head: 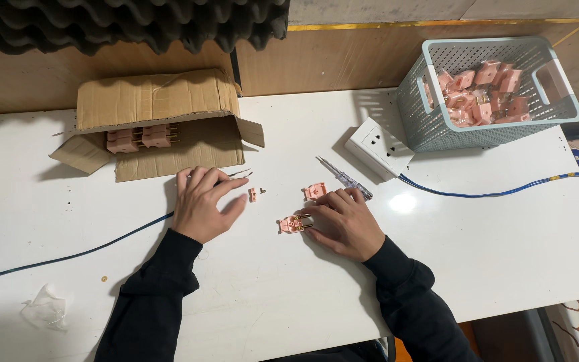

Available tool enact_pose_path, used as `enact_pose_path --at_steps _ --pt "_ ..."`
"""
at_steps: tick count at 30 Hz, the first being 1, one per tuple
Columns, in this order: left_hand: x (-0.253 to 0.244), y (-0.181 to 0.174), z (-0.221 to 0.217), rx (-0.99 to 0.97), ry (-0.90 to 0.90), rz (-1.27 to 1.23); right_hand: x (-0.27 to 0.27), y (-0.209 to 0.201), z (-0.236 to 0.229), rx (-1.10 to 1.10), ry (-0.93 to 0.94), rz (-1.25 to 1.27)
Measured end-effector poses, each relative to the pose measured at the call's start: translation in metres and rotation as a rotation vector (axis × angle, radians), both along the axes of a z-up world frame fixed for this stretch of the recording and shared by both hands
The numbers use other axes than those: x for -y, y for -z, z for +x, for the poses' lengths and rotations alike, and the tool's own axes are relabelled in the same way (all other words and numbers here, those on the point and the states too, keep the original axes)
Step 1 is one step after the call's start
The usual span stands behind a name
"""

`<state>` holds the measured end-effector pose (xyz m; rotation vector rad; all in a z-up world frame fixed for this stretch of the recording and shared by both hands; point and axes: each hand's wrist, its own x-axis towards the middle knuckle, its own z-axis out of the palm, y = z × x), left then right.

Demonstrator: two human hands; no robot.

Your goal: The person assembles an electric plug by attaching terminal pins to wire ends, tightening screws with a screwdriver, and joining the plastic housing pieces.

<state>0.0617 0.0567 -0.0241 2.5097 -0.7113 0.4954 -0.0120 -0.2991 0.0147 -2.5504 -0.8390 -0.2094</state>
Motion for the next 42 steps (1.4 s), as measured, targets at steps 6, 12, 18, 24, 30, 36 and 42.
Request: enact_pose_path --at_steps 6,12,18,24,30,36,42 --pt "0.004 -0.014 -0.002 -0.035 0.062 -0.012 0.001 0.005 0.000 0.009 0.003 0.009" --pt "0.009 -0.009 -0.001 -0.037 0.081 -0.032 0.002 0.003 0.000 -0.007 -0.024 0.065" --pt "0.045 -0.008 -0.029 0.000 0.137 -0.134 0.019 0.004 0.005 0.042 0.029 0.164" --pt "0.074 -0.008 -0.047 -0.039 0.243 -0.128 0.021 0.004 0.006 0.086 0.088 0.182" --pt "0.073 -0.009 -0.049 -0.033 0.238 -0.104 0.018 -0.001 0.005 0.090 0.096 0.204" --pt "0.074 -0.011 -0.050 -0.029 0.222 -0.073 0.018 0.001 0.003 0.092 0.137 0.217" --pt "0.075 -0.014 -0.050 -0.099 0.231 -0.067 0.030 0.015 0.012 0.150 0.435 0.154"
